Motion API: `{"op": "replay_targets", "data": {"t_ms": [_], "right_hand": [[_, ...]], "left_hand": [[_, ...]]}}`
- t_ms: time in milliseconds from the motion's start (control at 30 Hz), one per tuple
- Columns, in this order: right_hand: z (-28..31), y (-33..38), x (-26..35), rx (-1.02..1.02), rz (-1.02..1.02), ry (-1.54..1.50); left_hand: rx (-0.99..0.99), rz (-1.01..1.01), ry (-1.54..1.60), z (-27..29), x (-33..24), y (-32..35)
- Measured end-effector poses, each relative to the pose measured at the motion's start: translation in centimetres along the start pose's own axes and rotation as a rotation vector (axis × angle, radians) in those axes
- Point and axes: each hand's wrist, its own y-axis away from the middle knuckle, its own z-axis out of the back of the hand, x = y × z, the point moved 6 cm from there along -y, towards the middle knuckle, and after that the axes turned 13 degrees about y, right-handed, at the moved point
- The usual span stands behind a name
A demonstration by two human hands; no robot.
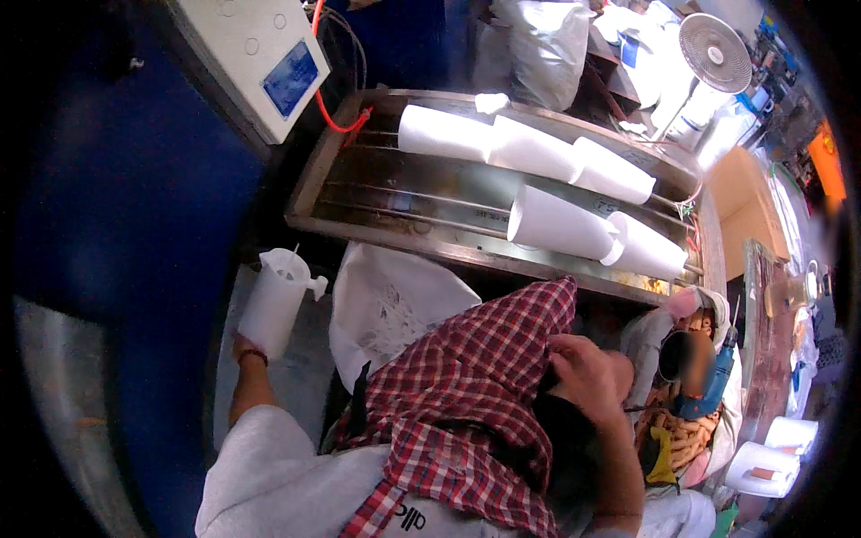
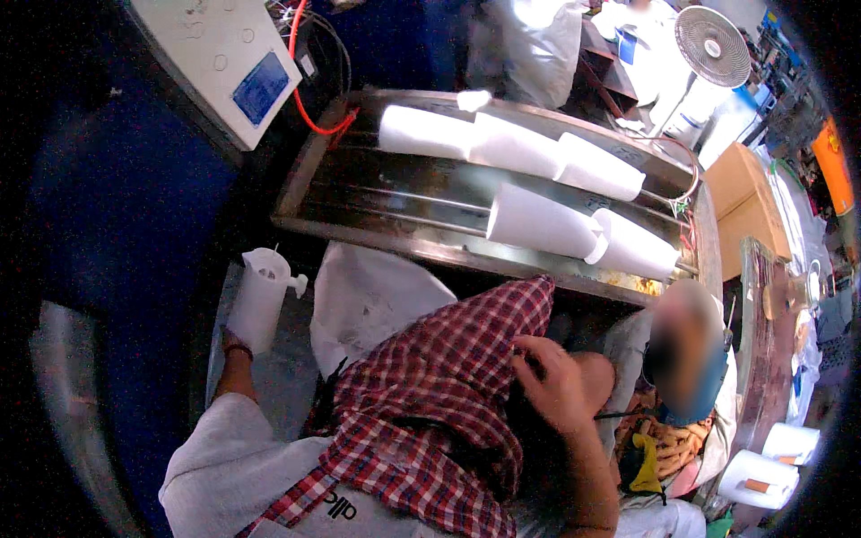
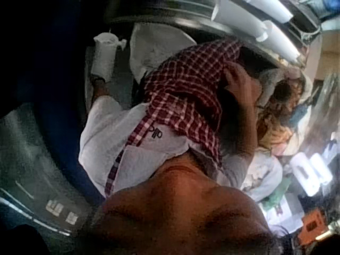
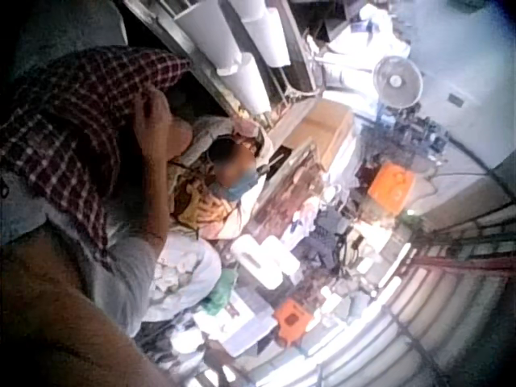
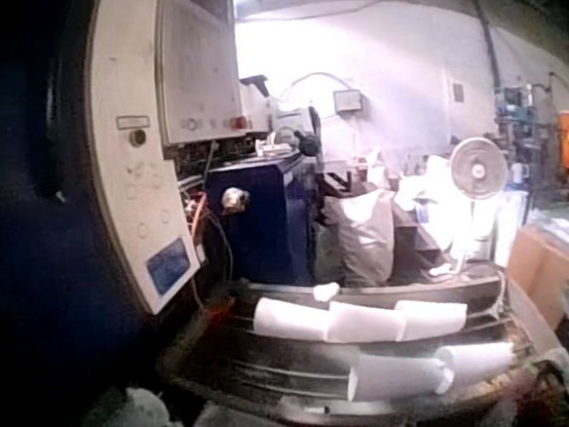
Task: The person processes plastic conical parts by wiping them with a cloth, assembling smaller plastic pieces together, and drilling a hole into a plastic rod using a power drill.
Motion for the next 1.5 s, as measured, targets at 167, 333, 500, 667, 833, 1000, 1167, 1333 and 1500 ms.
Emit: {"op": "replay_targets", "data": {"t_ms": [167,333,500,667,833,1000,1167,1333,1500], "right_hand": [[-5.2,-2.1,12.1,-0.071,0.561,0.243],[-10.5,-2.3,15.5,-0.325,0.811,0.391],[-13.1,-3.0,14.2,-0.088,0.726,0.348],[-13.4,-1.5,13.1,-0.478,0.827,0.479],[-14.3,-2.8,13.9,-0.254,0.721,0.435],[-17.7,-3.9,12.9,-0.183,0.693,0.286],[-20.4,-4.9,13.7,0.054,0.809,0.205],[-20.2,-4.2,14.1,-0.176,0.772,0.237],[-18.1,-3.6,15.7,-0.036,0.750,0.283]], "left_hand": [[0.211,0.136,0.258,-7.6,-2.0,3.4],[0.866,0.422,-0.007,-24.7,2.1,13.4],[1.489,0.242,-0.351,-32.4,2.9,34.1],[1.655,0.296,-0.560,-36.9,6.8,41.6],[1.618,0.326,-0.589,-37.8,7.1,41.3],[1.564,0.387,-0.550,-37.5,7.5,40.5],[1.485,0.446,-0.463,-35.8,7.1,38.4],[1.427,0.579,-0.342,-33.5,6.6,36.0],[1.359,0.679,-0.216,-30.5,5.5,34.1]]}}
